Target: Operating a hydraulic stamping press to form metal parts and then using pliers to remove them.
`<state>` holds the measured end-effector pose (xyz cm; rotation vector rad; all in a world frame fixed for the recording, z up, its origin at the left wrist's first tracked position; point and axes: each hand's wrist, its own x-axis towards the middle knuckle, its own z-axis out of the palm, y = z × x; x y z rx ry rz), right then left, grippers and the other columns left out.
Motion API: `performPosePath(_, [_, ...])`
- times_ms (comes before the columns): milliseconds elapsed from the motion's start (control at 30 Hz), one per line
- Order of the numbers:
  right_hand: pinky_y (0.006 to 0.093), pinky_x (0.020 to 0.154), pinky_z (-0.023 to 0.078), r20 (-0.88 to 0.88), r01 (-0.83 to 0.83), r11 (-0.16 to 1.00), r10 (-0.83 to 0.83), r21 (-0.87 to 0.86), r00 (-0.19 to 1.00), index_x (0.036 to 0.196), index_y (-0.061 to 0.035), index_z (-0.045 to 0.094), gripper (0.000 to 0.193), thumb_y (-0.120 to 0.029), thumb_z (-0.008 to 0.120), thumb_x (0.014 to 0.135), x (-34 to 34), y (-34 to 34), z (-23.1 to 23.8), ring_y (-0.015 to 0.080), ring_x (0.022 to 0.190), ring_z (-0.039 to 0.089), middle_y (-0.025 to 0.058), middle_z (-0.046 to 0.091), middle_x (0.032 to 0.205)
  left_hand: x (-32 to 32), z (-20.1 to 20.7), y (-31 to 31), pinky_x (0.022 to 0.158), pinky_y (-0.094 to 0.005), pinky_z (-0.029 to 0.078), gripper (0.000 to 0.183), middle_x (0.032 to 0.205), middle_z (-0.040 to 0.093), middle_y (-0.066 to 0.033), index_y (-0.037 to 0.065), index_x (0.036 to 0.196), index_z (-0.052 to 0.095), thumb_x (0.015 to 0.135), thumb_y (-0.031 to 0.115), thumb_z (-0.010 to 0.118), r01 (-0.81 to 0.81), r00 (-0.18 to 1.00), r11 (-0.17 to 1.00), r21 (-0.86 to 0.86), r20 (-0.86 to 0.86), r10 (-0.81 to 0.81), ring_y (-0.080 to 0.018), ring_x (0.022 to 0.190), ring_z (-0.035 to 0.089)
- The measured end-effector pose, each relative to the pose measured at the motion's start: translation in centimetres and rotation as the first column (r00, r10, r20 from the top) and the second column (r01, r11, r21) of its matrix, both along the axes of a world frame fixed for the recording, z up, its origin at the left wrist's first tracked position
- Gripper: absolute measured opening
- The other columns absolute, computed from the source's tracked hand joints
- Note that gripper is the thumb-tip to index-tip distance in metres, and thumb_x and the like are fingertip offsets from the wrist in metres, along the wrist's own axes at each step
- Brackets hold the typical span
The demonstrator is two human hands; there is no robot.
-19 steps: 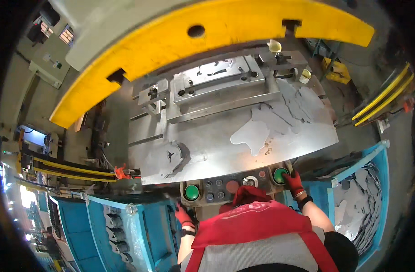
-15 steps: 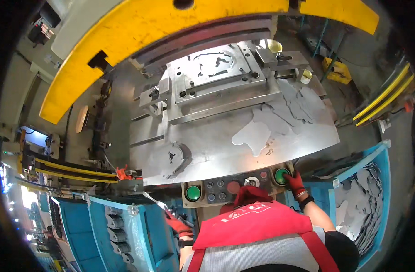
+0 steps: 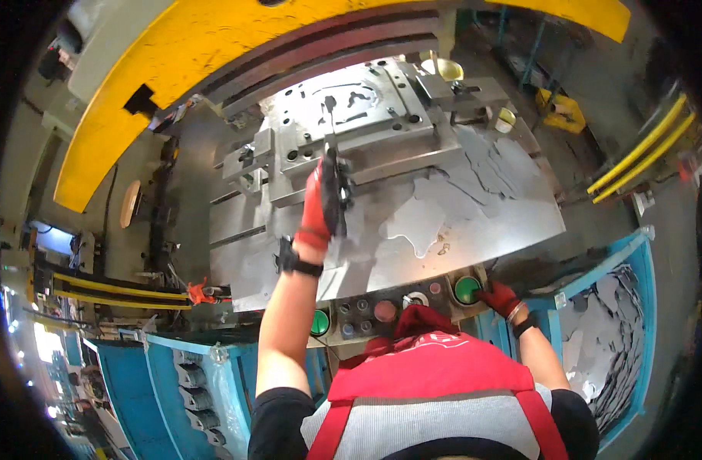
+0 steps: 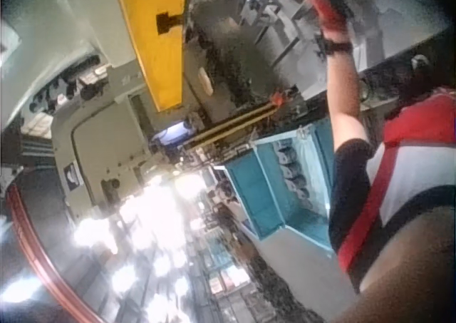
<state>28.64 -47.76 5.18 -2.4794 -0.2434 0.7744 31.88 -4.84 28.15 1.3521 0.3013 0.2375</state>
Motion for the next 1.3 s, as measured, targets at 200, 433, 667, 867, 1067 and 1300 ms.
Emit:
performPosePath(200, [0.0452,0.074,0.046,0.198,-0.023,0.993,-0.001,0.115,0.98,0.092,0.0,0.061,0.048,-0.046,0.058,0.077,2.1,6.1,10.4,0.0392,0.083,0.058,0.0228,0.061,0.086,4.6,-1.2,1.2,0.034,-0.0219,0.031,0.048,0.05,0.047,0.0008,0.01,0.069,0.054,0.085,0.054,0.047,-0.098,0.986,0.994,-0.043,-0.142,0.091,-0.0088,0.037,0.041])
performPosePath(433, [0.0429,0.085,0.042,0.696,-0.138,0.985,0.03,0.1,0.717,0.133,-0.0017,0.03,0.096,-0.047,0.072,0.06,8.8,17.4,10.0,0.035,0.103,0.048,0.0192,0.049,0.116,-3.5,2.5,-1.6,0.035,-0.02,0.029,0.043,0.054,0.045,0.0015,0.009,0.081,0.053,0.089,0.05,0.042,-0.157,0.986,0.987,-0.03,-0.057,0.155,-0.0063,0.036,0.035])
performPosePath(667, [0.0422,0.073,0.047,0.559,-0.089,0.939,0.272,-0.332,0.783,0.125,-0.0028,0.035,0.103,-0.05,0.079,0.045,11.5,21.6,9.3,0.0311,0.093,0.054,0.0158,0.054,0.099,-18.2,0.8,-2.1,0.035,-0.0185,0.029,0.044,0.055,0.044,0.0023,0.007,0.084,0.052,0.091,0.049,0.04,-0.359,0.923,0.929,-0.088,-0.18,0.34,-0.0048,0.038,0.037])
performPosePath(867, [0.0412,0.072,0.045,0.519,-0.174,0.953,0.022,0.247,0.855,0.093,-0.0028,0.058,0.03,-0.023,0.065,0.071,13.9,18.7,5.2,0.0362,0.085,0.057,0.0198,0.061,0.087,-25.8,-3.4,-2.1,0.034,-0.0185,0.026,0.04,0.052,0.044,0.0038,0.008,0.081,0.054,0.091,0.044,0.042,-0.535,0.823,0.838,-0.106,-0.287,0.49,-0.0046,0.037,0.036])
performPosePath(1067, [0.0381,0.068,0.045,0.453,-0.095,0.891,-0.132,0.444,0.881,0.093,-0.0012,0.057,0.022,-0.016,0.059,0.077,11.3,17.3,10.9,0.0357,0.077,0.058,0.0195,0.062,0.082,-27.9,-7.5,-0.8,0.035,-0.0199,0.031,0.041,0.056,0.049,0.0016,0.007,0.083,0.055,0.091,0.045,0.041,-0.555,0.816,0.798,-0.237,-0.341,0.466,-0.0061,0.039,0.04])
performPosePath(1300, [0.0243,0.066,0.04,0.087,0.034,0.443,-0.249,0.896,0.965,0.093,-0.0022,0.061,0.018,-0.014,0.059,0.079,14.3,19.0,19.4,0.0076,0.071,0.049,-0.0033,0.058,0.079,-28.5,-11.1,0.1,0.036,-0.0218,0.036,0.026,0.055,0.047,0.0004,0.008,0.081,0.053,0.091,0.03,0.046,-0.491,0.845,0.828,0.271,-0.083,0.528,-0.0084,0.04,0.044])
